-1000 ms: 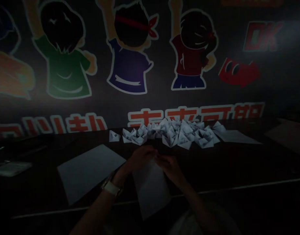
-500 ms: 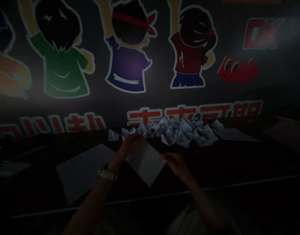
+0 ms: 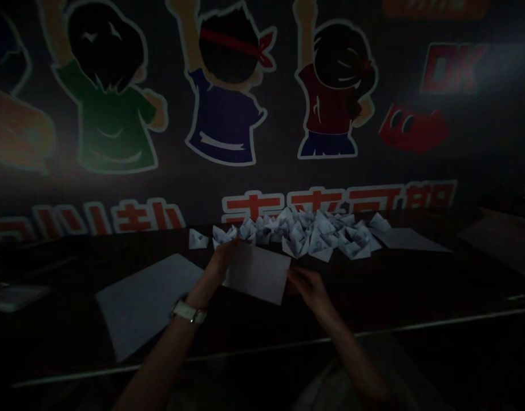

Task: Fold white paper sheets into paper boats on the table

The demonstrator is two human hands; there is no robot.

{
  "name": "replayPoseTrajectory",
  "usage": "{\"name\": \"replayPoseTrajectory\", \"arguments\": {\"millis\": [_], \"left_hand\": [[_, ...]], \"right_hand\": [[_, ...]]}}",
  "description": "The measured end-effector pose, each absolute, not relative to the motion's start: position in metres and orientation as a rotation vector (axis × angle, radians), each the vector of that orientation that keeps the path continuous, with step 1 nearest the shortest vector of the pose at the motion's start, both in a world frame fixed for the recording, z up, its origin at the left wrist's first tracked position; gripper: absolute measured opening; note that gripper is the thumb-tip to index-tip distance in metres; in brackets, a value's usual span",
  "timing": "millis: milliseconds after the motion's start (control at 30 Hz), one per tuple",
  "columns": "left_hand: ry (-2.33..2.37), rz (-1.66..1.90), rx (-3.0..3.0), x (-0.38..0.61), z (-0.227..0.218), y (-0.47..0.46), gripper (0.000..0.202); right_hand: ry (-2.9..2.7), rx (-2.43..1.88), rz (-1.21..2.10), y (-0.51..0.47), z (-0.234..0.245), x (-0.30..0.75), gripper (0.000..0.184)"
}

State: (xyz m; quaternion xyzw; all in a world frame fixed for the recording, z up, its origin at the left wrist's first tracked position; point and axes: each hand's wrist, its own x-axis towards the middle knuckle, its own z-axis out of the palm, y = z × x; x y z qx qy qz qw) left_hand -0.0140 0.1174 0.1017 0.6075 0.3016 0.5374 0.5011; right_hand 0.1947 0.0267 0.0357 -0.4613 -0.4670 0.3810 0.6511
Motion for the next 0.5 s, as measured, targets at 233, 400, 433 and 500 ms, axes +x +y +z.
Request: {"name": "replayPoseTrajectory", "arguments": {"millis": [233,400,433,500], "left_hand": [[0.383,0.872,1.172,-0.010,0.102,0.103,0.053],[0.308,0.962,1.234,-0.006,0.094,0.102,0.049],[0.296,0.959,1.225,-0.005,0.092,0.103,0.049],[0.272,0.942,1.190,-0.004,0.092,0.104,0.050]], "right_hand": [[-0.877,-0.971,0.990,0.026,0.033,0.205,0.031],[-0.795,-0.940,1.080,0.028,0.031,0.206,0.030],[-0.798,-0.941,1.080,0.028,0.030,0.206,0.030],[-0.809,-0.942,1.074,0.028,0.028,0.207,0.029]]}}
